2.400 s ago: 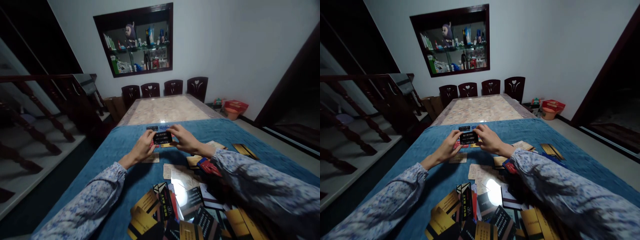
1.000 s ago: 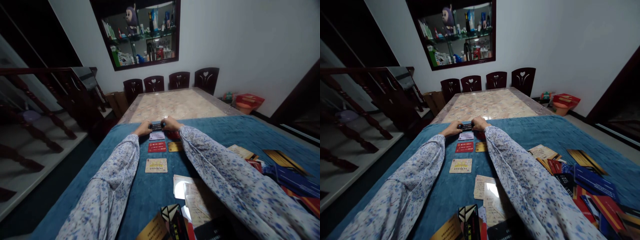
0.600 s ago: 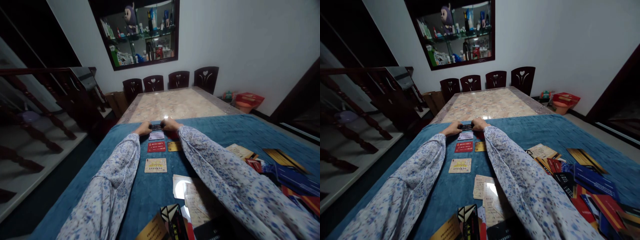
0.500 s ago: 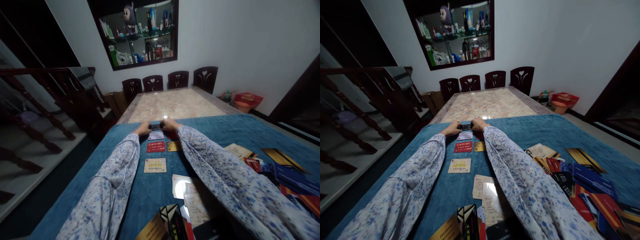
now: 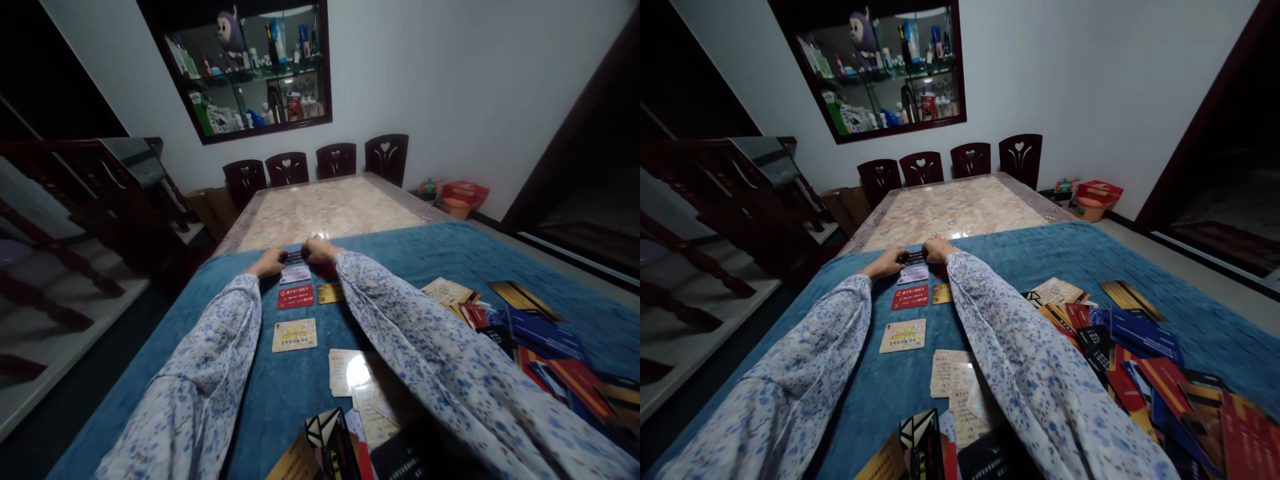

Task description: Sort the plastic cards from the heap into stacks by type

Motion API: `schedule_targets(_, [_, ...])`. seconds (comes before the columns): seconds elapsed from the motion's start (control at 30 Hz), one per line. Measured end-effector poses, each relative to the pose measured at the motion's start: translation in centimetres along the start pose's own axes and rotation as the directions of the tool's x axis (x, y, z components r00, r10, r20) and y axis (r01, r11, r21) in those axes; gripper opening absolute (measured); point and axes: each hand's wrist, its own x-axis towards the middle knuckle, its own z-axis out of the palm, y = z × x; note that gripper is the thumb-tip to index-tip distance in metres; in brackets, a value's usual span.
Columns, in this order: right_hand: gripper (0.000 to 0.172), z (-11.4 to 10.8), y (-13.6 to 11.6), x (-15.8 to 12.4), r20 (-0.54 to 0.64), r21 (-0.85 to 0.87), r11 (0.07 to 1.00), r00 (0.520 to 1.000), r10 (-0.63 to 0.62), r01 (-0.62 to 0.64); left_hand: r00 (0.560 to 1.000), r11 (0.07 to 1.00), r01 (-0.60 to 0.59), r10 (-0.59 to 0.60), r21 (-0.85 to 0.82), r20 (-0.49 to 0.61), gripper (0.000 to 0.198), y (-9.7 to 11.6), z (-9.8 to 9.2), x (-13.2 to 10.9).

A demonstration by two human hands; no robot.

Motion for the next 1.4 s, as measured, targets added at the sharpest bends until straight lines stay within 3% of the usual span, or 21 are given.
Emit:
schedule_targets(0.57, [0.041, 0.4, 0.6, 0.1, 0.012, -0.055, 0.996, 0.998, -0.066, 0.067, 0.999, 1.000, 0.017, -0.017, -0.008, 0.039, 0.042, 0.0, 0.0, -0.1])
schedule_targets(1.0, [0.043, 0.5, 1.1, 0.3, 0.015, -0.062, 0.993, 0.995, -0.099, 0.100, 0.999, 0.999, 0.045, -0.045, -0.024, 0.002, 0.051, 0.4, 0.6, -0.1])
schedule_targets(1.4, [0.044, 0.0, 1.2, 0.3, 0.023, -0.064, 0.992, 0.994, -0.108, 0.109, 0.998, 0.997, 0.060, -0.061, -0.053, -0.011, 0.044, 0.1, 0.9, -0.1])
